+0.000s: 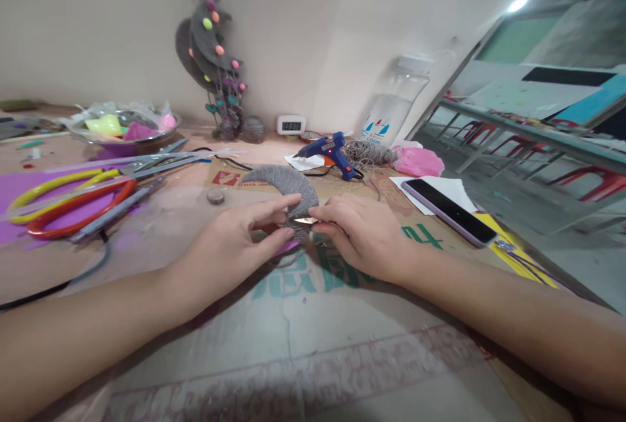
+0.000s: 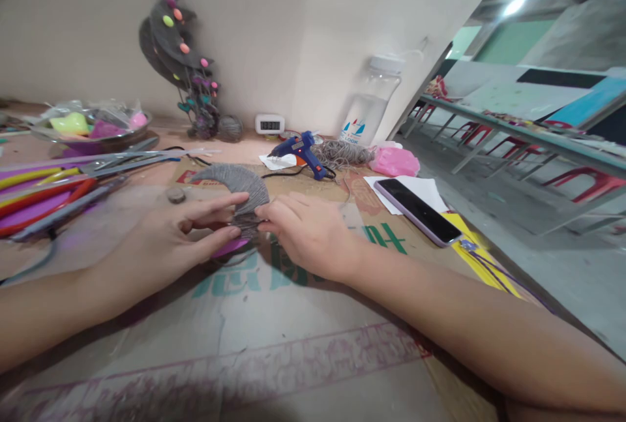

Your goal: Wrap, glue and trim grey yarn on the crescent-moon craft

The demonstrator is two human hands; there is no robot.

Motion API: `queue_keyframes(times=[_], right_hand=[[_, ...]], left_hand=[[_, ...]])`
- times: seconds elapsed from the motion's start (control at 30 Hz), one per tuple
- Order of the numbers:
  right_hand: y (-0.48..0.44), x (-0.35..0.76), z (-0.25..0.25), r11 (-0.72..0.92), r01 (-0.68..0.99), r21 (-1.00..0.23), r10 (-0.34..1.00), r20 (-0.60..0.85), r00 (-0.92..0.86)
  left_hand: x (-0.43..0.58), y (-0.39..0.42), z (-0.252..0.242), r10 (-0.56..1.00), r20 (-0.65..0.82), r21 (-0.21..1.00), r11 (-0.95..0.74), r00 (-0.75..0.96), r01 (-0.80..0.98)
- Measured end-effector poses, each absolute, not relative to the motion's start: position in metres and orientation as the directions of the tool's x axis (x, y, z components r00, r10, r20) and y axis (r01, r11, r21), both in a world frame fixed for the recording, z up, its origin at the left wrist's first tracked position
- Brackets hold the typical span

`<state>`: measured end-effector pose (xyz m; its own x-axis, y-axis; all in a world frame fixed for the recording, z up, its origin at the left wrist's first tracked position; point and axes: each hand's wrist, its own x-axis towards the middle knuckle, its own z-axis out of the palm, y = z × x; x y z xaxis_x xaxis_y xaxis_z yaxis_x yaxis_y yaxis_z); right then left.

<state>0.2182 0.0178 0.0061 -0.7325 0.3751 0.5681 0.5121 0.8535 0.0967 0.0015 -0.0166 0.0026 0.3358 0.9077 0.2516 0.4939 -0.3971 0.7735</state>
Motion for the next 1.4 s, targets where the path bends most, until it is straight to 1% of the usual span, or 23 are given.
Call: queue_keyframes(times=[0.1,0.17,0.23,0.3,0.37,0.47,0.57,0.7,0.83,0.9,1.0,1.07,1.13,1.2,1.27,1.33,1.4], right_hand=[[0.018,0.219,0.005,0.819,0.561,-0.122,0.506,0.615,-0.605],[0.018,0.217,0.004,0.773,0.562,-0.293,0.605,0.606,-0.516],[0.019,0.214,0.005,0.699,0.523,-0.487,0.711,0.552,-0.436],[0.020,0.209,0.008,0.594,0.471,-0.652,0.803,0.442,-0.400],[0.020,0.205,0.011,0.499,0.436,-0.749,0.848,0.319,-0.423],[0.018,0.202,0.012,0.413,0.394,-0.821,0.858,0.206,-0.470],[0.015,0.201,0.011,0.372,0.380,-0.847,0.860,0.161,-0.484],[0.012,0.202,0.010,0.429,0.364,-0.827,0.838,0.214,-0.501],[0.011,0.203,0.011,0.474,0.399,-0.785,0.834,0.256,-0.489],[0.010,0.203,0.011,0.523,0.432,-0.735,0.822,0.299,-0.485],[0.008,0.204,0.010,0.638,0.455,-0.621,0.756,0.392,-0.524],[0.007,0.204,0.009,0.699,0.452,-0.553,0.707,0.439,-0.555],[0.006,0.204,0.009,0.730,0.445,-0.518,0.677,0.459,-0.576],[0.006,0.204,0.008,0.732,0.436,-0.523,0.673,0.459,-0.580],[0.007,0.204,0.008,0.694,0.434,-0.574,0.707,0.434,-0.558],[0.009,0.203,0.008,0.616,0.446,-0.649,0.772,0.384,-0.507],[0.011,0.203,0.009,0.528,0.457,-0.716,0.830,0.319,-0.458]], left_hand=[[0.003,-0.016,0.003,0.912,0.250,0.830,-0.374,0.324,0.413],[0.004,-0.015,0.003,0.924,0.244,0.882,-0.338,0.296,0.329],[0.004,-0.013,0.003,0.938,0.231,0.917,-0.299,0.259,0.263],[0.004,-0.011,0.003,0.947,0.219,0.930,-0.276,0.235,0.243],[0.004,-0.010,0.003,0.947,0.218,0.923,-0.278,0.234,0.267],[0.003,-0.011,0.004,0.937,0.227,0.904,-0.305,0.266,0.301],[0.003,-0.012,0.005,0.933,0.206,0.900,-0.299,0.293,0.317],[0.004,-0.012,0.008,0.946,0.229,0.862,-0.306,0.228,0.404],[0.003,-0.010,0.009,0.938,0.245,0.795,-0.339,0.246,0.503],[0.002,-0.010,0.008,0.920,0.262,0.728,-0.387,0.292,0.566],[0.000,-0.011,0.007,0.891,0.294,0.622,-0.453,0.345,0.639],[0.000,-0.011,0.006,0.891,0.312,0.591,-0.454,0.330,0.667],[0.000,-0.011,0.006,0.896,0.317,0.583,-0.442,0.310,0.682],[0.001,-0.011,0.007,0.899,0.318,0.583,-0.437,0.302,0.685],[0.001,-0.011,0.007,0.891,0.321,0.568,-0.453,0.322,0.687],[0.001,-0.011,0.008,0.870,0.340,0.547,-0.492,0.357,0.678],[0.001,-0.011,0.009,0.851,0.354,0.560,-0.526,0.389,0.641]])
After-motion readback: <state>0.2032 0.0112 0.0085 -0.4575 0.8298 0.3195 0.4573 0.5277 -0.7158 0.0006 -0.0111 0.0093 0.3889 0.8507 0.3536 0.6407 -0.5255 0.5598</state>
